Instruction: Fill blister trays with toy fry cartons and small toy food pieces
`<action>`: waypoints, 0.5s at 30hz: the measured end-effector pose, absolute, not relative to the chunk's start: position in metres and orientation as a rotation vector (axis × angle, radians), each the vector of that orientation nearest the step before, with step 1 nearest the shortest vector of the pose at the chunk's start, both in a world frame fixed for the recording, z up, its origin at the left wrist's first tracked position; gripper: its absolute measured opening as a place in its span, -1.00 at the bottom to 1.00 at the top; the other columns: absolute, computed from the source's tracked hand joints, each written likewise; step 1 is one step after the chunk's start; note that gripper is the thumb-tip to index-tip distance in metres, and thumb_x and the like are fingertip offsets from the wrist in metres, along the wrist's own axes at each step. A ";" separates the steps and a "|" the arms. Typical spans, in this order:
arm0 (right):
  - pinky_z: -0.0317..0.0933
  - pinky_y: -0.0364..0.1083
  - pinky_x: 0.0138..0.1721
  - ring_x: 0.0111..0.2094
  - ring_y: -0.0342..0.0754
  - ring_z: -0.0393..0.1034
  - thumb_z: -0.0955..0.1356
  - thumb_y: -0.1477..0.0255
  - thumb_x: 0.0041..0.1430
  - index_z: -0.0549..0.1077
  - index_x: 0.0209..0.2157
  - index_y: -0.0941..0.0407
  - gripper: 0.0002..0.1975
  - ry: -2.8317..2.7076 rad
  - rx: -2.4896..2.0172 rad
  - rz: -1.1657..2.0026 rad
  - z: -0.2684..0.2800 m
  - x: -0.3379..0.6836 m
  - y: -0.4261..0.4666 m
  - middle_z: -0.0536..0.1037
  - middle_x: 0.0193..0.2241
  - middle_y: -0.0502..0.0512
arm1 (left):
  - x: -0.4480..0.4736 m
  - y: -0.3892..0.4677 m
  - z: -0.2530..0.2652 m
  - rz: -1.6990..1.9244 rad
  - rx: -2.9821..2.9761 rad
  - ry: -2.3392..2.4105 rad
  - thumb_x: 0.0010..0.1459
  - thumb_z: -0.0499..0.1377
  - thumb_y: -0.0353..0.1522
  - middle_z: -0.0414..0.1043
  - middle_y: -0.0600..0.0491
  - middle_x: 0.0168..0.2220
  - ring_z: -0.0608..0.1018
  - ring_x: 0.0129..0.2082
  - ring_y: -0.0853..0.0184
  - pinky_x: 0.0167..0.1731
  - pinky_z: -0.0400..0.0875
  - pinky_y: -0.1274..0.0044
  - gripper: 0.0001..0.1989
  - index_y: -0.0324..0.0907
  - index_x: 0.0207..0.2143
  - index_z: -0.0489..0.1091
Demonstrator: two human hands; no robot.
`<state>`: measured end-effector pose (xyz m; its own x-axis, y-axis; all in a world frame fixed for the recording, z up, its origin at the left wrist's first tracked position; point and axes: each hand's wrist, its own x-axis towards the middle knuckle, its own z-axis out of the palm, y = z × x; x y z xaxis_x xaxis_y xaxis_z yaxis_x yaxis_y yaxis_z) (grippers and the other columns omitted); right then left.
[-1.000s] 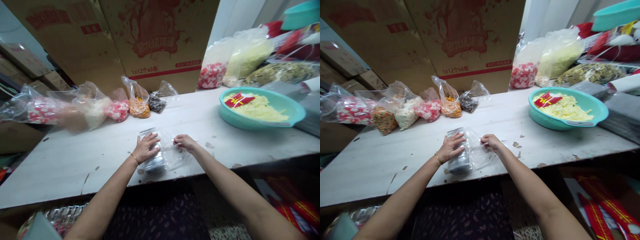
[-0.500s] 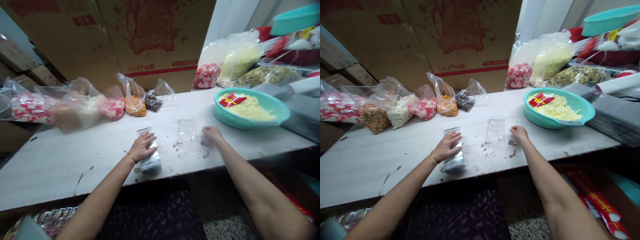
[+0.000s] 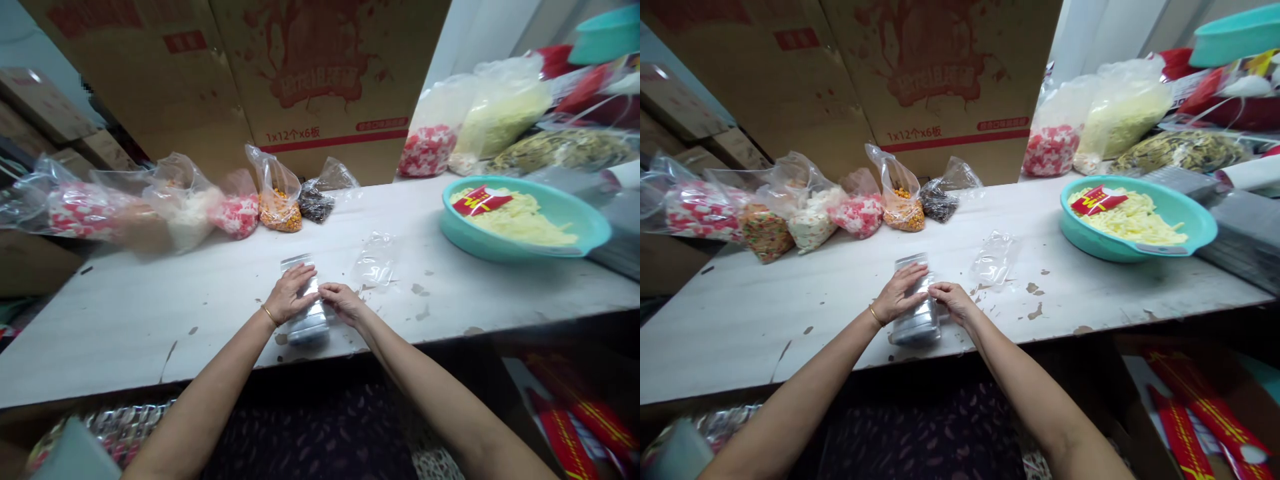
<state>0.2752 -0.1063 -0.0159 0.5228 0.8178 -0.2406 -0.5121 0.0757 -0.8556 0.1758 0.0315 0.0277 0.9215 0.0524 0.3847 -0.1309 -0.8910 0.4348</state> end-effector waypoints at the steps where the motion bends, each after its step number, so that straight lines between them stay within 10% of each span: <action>1: 0.02 -0.15 -0.38 -0.49 -0.22 0.17 0.47 0.33 -0.30 0.49 -0.54 0.13 -0.79 -0.333 -1.086 1.037 -0.017 0.276 -0.106 0.41 -0.56 -0.05 | 0.176 0.032 0.028 0.543 2.617 -0.058 0.06 0.06 -0.15 0.30 -0.09 0.03 0.21 0.12 0.17 0.10 0.11 0.28 -0.52 -0.22 -0.02 0.30; 15: 0.03 -0.16 -0.41 -0.53 -0.22 0.13 0.39 0.39 -0.29 0.33 -0.71 0.15 -0.84 -0.434 -1.287 0.824 0.009 0.270 -0.095 0.28 -0.66 -0.11 | 0.179 0.031 0.031 0.558 2.694 -0.018 0.03 0.09 -0.15 0.34 -0.08 -0.01 0.28 0.07 0.17 0.07 0.16 0.29 -0.56 -0.22 -0.09 0.36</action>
